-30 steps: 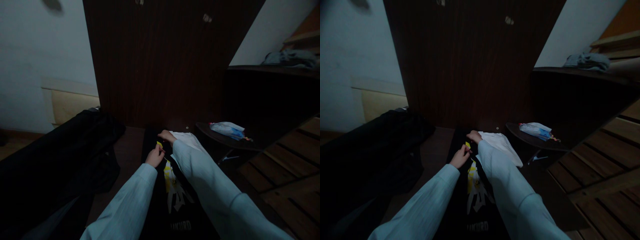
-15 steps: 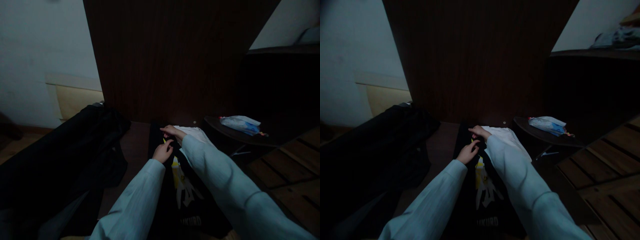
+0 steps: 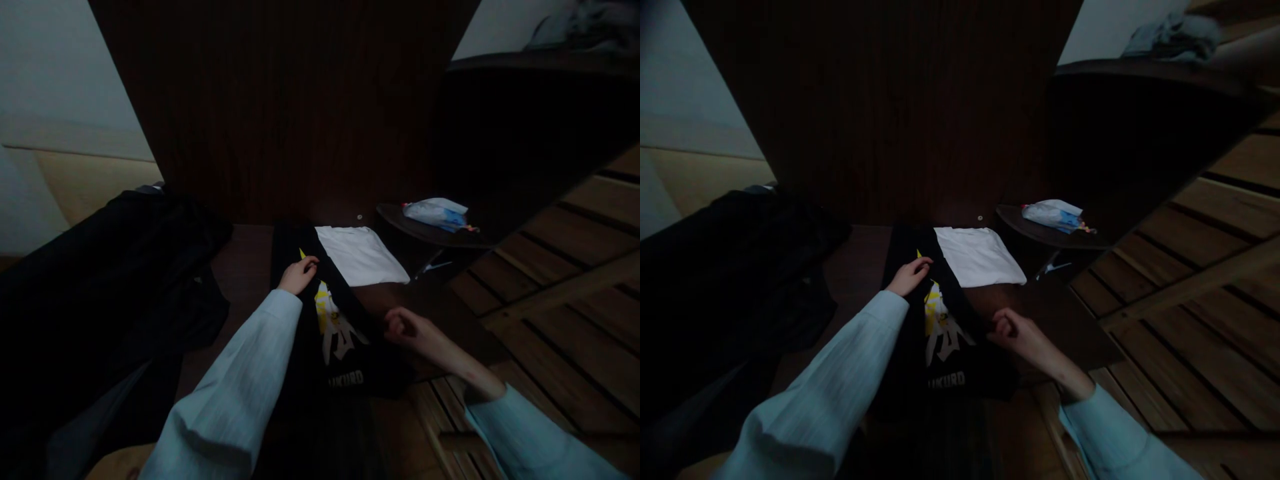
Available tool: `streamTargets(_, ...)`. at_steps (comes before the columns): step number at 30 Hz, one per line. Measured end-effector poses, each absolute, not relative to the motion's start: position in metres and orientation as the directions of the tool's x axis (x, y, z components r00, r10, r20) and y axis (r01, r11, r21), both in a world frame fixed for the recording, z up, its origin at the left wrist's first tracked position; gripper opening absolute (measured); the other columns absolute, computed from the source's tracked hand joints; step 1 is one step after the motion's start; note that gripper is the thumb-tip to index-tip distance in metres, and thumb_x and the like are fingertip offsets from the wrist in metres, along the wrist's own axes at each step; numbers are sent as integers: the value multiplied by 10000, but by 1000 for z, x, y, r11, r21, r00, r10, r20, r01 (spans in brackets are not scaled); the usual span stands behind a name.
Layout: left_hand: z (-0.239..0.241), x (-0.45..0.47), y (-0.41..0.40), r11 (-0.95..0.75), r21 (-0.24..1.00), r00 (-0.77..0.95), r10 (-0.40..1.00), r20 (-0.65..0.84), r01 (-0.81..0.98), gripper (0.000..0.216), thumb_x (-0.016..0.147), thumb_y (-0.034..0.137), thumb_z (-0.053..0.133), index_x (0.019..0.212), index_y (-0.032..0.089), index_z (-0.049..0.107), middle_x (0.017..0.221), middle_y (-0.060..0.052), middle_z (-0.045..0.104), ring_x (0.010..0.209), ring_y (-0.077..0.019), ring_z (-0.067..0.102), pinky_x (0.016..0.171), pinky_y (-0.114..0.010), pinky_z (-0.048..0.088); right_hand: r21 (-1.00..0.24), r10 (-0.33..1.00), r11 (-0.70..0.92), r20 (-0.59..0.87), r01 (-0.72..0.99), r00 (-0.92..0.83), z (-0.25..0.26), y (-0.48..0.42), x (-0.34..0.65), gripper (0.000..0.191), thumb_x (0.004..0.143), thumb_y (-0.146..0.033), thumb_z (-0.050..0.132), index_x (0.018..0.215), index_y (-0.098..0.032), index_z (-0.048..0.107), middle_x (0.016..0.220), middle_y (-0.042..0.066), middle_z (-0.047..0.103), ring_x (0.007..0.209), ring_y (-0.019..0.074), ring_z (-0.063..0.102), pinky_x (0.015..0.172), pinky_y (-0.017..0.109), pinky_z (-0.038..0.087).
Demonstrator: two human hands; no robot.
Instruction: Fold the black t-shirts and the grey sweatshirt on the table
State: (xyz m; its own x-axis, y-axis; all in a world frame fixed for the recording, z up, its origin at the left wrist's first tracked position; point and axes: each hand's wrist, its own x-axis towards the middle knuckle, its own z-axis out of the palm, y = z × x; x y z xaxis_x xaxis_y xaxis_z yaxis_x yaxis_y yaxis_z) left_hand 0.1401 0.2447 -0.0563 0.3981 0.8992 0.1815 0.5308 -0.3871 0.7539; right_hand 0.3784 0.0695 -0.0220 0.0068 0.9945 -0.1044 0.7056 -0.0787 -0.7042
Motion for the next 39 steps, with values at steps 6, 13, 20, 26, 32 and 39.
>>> streamTargets(6,-60,140,249,-323,872,389,905,171,367,286,752,205,473,1013,196,589,873,-3,655,878,-144,597,811,-260,445,-536,984,-111,61,837,169,-51,3,367,158,664,-327,566,748,-195,542,692,16,567,623,152,532,578,269,414)
streamTargets(13,-56,140,248,-301,907,408,898,165,296,345,691,107,449,1001,187,579,981,-20,643,1005,-150,571,855,-258,434,-430,979,-89,129,898,159,-52,-22,353,66,617,-184,444,571,-207,403,586,-8,501,558,134,483,534,241,365)
streamTargets(20,-54,139,245,-276,935,409,897,167,224,458,659,61,405,1083,186,524,1080,-30,599,1110,-164,507,886,-269,410,-388,983,-104,100,916,154,-32,-44,326,106,670,-241,469,573,-217,432,490,-29,472,448,108,447,454,215,292)
streamTargets(26,-57,137,249,-294,917,289,933,214,269,290,805,296,401,1019,213,578,993,2,613,973,-159,545,885,-272,393,-397,993,-52,78,917,90,-27,-48,292,93,600,-135,462,617,-226,456,563,-18,515,509,121,479,472,210,312)
streamTargets(32,-58,138,250,-283,917,263,942,210,281,308,818,385,410,1011,219,583,850,12,611,842,-142,558,783,-231,417,-422,998,-42,-51,906,22,-36,-48,268,209,573,-66,447,691,-230,496,633,-23,563,574,121,516,522,206,335)
streamTargets(39,-58,141,248,-254,935,309,935,172,247,353,724,350,576,1040,197,537,859,-15,584,915,-158,560,792,-254,417,-375,981,-47,-194,926,-29,-60,-35,235,319,607,-23,437,833,-217,549,826,38,649,776,178,595,650,252,391)
